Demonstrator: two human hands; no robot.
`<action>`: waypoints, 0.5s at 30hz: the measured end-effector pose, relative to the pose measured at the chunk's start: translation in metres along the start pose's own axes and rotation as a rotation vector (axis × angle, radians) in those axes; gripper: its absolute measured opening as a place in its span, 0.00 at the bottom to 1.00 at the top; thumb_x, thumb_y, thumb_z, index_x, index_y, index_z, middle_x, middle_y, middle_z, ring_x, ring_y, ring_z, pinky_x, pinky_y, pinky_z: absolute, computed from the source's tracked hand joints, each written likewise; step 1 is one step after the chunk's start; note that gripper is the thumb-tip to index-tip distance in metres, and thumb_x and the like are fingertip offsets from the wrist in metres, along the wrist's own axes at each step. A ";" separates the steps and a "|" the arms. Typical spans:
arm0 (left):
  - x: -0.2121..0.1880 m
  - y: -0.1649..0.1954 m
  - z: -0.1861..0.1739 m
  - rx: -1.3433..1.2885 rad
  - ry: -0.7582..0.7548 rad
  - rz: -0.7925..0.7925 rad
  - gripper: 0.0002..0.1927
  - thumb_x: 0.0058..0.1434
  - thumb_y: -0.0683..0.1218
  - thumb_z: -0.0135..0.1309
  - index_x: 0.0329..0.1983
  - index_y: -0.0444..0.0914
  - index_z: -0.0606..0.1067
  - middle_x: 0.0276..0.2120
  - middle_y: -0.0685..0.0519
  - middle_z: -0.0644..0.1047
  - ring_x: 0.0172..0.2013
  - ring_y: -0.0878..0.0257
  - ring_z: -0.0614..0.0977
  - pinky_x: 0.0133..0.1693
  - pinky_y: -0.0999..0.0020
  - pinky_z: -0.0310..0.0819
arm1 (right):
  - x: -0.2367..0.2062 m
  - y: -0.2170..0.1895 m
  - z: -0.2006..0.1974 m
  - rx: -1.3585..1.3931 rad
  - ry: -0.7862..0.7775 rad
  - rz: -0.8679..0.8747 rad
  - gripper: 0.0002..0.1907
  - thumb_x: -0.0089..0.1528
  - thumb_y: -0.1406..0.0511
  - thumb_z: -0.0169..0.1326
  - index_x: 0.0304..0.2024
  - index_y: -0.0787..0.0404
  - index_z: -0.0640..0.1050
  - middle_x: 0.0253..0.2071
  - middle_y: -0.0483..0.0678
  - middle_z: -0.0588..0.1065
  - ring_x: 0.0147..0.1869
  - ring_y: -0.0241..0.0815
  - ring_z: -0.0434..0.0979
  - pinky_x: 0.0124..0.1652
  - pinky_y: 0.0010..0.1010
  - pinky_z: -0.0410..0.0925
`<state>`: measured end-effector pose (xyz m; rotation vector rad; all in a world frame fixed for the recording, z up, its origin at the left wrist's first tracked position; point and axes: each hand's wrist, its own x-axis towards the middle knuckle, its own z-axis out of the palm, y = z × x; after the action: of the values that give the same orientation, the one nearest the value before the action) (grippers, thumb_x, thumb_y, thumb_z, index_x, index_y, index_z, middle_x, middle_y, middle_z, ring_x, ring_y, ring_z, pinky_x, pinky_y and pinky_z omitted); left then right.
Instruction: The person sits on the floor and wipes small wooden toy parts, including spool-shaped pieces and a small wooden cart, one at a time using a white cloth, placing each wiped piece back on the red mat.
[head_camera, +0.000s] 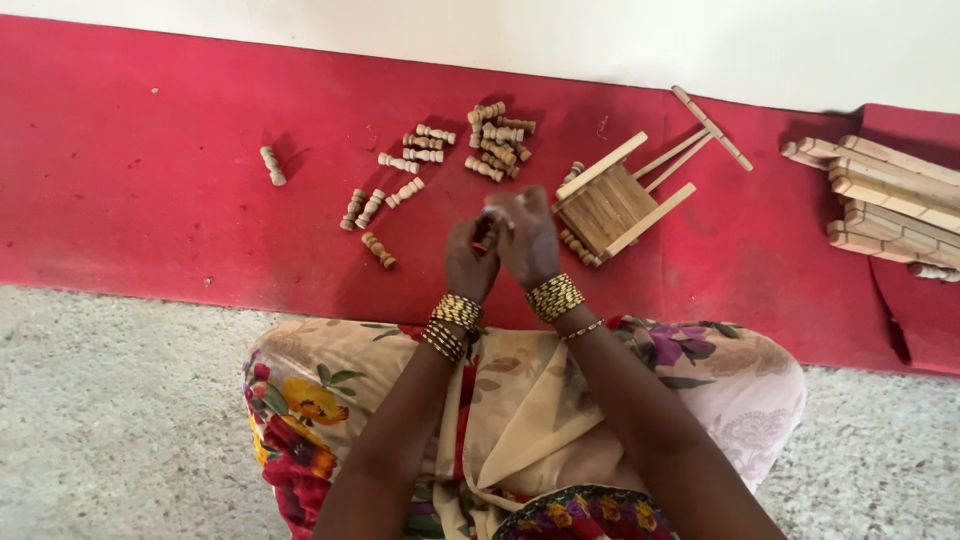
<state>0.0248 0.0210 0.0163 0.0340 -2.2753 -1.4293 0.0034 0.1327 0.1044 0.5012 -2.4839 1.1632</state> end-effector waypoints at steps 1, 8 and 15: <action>0.000 0.006 -0.005 0.031 0.009 0.013 0.09 0.63 0.42 0.59 0.45 0.33 0.77 0.38 0.45 0.76 0.36 0.54 0.80 0.37 0.62 0.78 | -0.002 -0.004 0.000 -0.038 -0.015 -0.042 0.14 0.61 0.73 0.57 0.48 0.57 0.79 0.48 0.57 0.68 0.46 0.53 0.77 0.34 0.34 0.78; 0.004 0.029 -0.012 0.102 0.064 0.061 0.10 0.66 0.41 0.59 0.49 0.35 0.79 0.41 0.44 0.77 0.41 0.49 0.79 0.39 0.56 0.77 | -0.002 -0.003 0.004 -0.170 0.051 -0.037 0.12 0.64 0.72 0.57 0.49 0.56 0.78 0.49 0.57 0.69 0.45 0.54 0.78 0.36 0.41 0.75; 0.005 0.026 -0.013 -0.064 0.010 -0.022 0.13 0.62 0.41 0.63 0.50 0.36 0.78 0.41 0.45 0.78 0.38 0.53 0.82 0.37 0.62 0.80 | 0.009 0.015 -0.002 0.006 0.134 0.068 0.09 0.64 0.71 0.59 0.48 0.58 0.80 0.45 0.55 0.70 0.43 0.51 0.78 0.37 0.42 0.74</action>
<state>0.0309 0.0203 0.0454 0.0465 -2.2270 -1.5088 -0.0106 0.1418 0.0993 0.3314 -2.3998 1.1894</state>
